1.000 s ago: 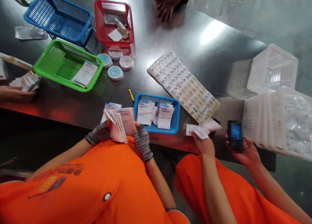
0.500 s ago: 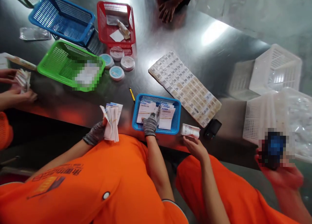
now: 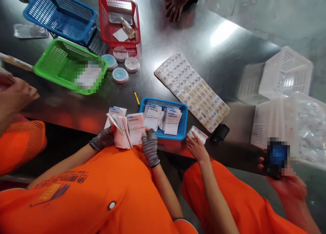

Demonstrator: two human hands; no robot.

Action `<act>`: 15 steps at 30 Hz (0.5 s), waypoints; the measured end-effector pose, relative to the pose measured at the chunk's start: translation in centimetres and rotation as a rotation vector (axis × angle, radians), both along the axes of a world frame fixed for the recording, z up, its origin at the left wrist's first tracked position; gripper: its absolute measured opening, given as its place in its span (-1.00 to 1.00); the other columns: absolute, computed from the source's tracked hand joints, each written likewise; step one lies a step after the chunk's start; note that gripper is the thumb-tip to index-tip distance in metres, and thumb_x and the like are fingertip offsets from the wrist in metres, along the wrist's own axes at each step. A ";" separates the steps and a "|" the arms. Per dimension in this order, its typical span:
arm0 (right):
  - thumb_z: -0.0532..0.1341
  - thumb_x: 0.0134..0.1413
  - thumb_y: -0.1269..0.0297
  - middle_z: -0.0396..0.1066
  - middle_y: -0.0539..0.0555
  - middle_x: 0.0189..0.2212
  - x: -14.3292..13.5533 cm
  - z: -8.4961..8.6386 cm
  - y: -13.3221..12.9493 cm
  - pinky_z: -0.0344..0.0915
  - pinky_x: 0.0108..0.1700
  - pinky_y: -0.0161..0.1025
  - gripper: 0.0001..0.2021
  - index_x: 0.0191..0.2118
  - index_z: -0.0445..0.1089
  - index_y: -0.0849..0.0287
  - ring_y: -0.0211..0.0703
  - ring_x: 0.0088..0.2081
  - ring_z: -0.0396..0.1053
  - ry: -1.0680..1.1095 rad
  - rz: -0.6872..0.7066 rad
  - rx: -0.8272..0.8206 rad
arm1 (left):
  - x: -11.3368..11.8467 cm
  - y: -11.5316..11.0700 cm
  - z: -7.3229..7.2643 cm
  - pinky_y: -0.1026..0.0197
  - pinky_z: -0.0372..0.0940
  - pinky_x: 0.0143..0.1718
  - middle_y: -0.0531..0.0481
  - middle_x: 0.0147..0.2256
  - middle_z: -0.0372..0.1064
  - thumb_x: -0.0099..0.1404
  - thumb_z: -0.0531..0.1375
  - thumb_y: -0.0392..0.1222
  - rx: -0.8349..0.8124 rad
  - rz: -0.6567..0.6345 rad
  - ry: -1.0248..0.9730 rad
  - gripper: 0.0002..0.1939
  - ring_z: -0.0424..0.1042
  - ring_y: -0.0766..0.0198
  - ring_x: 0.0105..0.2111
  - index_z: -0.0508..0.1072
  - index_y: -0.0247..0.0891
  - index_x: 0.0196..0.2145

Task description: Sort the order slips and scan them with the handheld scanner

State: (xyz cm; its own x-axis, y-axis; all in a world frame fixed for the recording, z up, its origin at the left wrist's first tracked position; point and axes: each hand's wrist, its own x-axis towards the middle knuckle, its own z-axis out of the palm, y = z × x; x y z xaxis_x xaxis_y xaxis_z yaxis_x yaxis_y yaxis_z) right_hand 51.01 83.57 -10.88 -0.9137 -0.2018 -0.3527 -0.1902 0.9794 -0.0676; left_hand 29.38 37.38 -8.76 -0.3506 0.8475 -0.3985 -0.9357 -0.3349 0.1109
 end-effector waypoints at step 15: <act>0.02 0.39 0.51 0.52 0.21 0.16 0.4 -2.1 0.9 0.34 0.22 0.16 -0.63 0.07 0.51 0.13 0.14 0.20 0.39 0.202 0.005 0.251 | -1.5 -1.1 0.8 0.04 0.37 0.05 -0.02 -0.35 0.64 0.57 -0.04 -0.27 -0.579 0.204 -0.151 -0.61 0.58 0.18 -0.22 0.58 -0.34 0.02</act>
State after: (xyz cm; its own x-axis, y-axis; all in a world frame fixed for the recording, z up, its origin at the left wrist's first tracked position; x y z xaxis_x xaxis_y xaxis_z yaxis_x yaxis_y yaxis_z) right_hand 51.37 84.51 -12.94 -0.9696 -0.1359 -0.2037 -0.1797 0.9599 0.2153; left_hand 27.84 36.31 -8.01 -0.3865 0.4019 -0.8301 -0.8789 -0.4333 0.1995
